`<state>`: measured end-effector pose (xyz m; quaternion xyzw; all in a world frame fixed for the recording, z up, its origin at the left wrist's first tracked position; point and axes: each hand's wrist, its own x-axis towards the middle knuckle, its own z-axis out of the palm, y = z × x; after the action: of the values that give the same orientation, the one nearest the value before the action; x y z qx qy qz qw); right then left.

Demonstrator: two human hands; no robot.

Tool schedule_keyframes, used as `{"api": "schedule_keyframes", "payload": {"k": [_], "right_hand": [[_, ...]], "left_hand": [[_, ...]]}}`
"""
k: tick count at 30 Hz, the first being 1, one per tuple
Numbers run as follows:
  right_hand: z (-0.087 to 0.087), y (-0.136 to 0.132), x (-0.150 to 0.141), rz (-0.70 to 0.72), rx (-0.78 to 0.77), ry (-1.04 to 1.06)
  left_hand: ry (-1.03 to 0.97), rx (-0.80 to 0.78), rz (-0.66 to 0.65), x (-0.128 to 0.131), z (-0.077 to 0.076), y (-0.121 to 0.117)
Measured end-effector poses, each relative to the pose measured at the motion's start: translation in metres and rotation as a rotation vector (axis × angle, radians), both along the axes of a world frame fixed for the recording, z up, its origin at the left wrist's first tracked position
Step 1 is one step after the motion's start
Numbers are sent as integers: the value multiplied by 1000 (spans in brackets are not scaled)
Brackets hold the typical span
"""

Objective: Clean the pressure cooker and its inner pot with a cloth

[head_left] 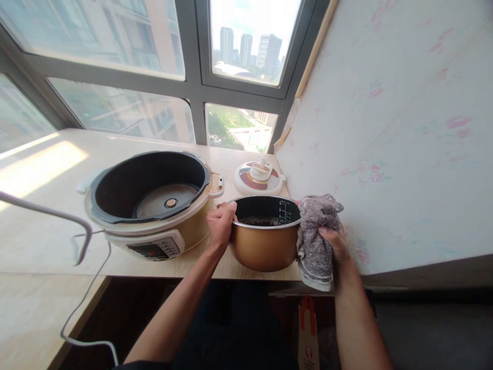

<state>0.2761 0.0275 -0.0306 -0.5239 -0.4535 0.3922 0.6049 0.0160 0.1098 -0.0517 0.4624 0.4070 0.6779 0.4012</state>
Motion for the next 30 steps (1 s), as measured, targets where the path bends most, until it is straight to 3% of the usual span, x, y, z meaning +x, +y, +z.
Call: {"api": "schedule_keyframes", "payload": {"k": [5,11,15,18,20,24,27,30], "right_hand": [[11,-6,-17,0,-9,29],[37,-15,-38,-37,-39,-114],[55,-22,-50,-35,-57,-108],[64,-23,-61,-16,-64,-105],[67,-21,-68,-48,-34,-156],[67,-20,-84,-134,78,-327],[62,-24,-98,-193,146,-472],[56,-33,-113,-253,309,-692]], "left_hand": [[-9,-37,31,1,-2,0],[119,38,31,-2,0,-3],[446,287,20,-9,13,-13],[726,500,-35,-8,31,-28],[879,561,-34,-2,43,-37],[1012,508,26,10,54,-43],[925,398,48,14,53,-36],[801,313,22,13,51,-28]]}}
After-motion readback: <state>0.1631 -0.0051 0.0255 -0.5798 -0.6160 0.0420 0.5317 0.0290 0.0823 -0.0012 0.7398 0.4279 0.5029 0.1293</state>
